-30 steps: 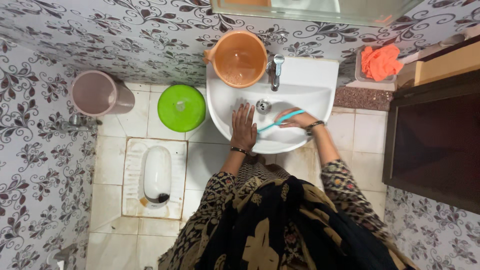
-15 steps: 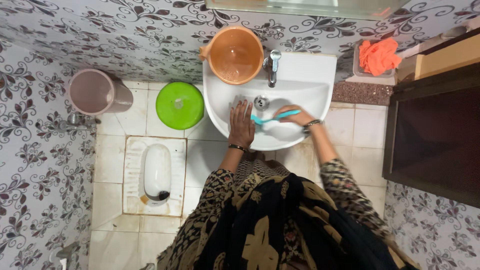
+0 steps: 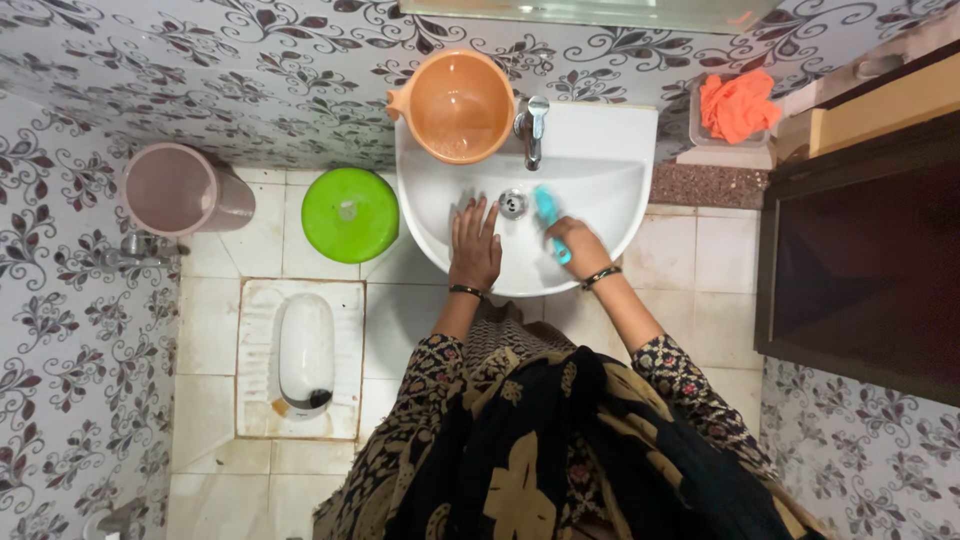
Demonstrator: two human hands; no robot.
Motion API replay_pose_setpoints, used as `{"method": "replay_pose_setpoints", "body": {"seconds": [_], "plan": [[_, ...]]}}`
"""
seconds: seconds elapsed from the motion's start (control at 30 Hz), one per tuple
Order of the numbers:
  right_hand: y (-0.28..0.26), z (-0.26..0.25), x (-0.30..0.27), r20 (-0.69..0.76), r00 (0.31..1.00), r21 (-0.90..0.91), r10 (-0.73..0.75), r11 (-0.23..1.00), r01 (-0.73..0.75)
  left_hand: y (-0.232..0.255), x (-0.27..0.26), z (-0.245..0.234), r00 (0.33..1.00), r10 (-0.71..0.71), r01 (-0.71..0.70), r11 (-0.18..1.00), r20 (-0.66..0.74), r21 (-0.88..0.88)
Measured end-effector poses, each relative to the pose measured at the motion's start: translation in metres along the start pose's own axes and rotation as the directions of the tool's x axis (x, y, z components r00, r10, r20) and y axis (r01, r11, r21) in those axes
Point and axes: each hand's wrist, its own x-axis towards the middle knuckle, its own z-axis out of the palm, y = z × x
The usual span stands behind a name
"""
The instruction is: The person scrubs the inside of a white bathroom sink with a blue brush, then rinses the sink and the brush under running water. Finally, the person uses an orange cloth to wipe the sink surface dry.
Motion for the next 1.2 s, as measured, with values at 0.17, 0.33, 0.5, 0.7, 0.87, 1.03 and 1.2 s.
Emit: {"method": "replay_pose_setpoints", "body": {"seconds": [0.17, 0.33, 0.5, 0.7, 0.87, 1.03, 1.2], "plan": [[0.005, 0.004, -0.006, 0.145, 0.98, 0.209, -0.135, 0.972, 0.103, 0.001, 0.003, -0.002, 1.0, 0.003, -0.003, 1.0, 0.008, -0.001], [0.014, 0.002, -0.019, 0.006, 1.0, -0.18, 0.009, 0.984, -0.008, 0.001, 0.003, -0.002, 1.0, 0.012, -0.012, 1.0, -0.006, -0.019], [-0.006, -0.004, -0.026, 0.212, 0.956, 0.317, -0.202, 0.94, 0.128, 0.003, 0.002, -0.004, 0.999, 0.031, -0.032, 0.999, -0.021, -0.029], [0.003, -0.009, -0.027, -0.023, 0.989, -0.236, 0.146, 0.961, -0.147, 0.005, 0.005, -0.007, 0.999, 0.035, -0.035, 0.999, -0.006, -0.027], [-0.01, 0.01, -0.032, 0.199, 0.971, 0.133, -0.133, 0.985, 0.108, 0.005, 0.002, -0.007, 0.999, 0.035, -0.035, 0.999, 0.007, -0.024], [0.001, -0.001, -0.037, 0.045, 0.989, -0.339, 0.14, 0.933, -0.117, 0.005, -0.002, -0.003, 0.999, 0.041, -0.041, 0.999, 0.016, -0.023], [-0.011, 0.005, -0.029, 0.278, 0.947, 0.02, -0.16, 0.987, 0.161, 0.002, 0.006, -0.004, 0.999, 0.049, -0.049, 0.998, 0.01, -0.051]]}}
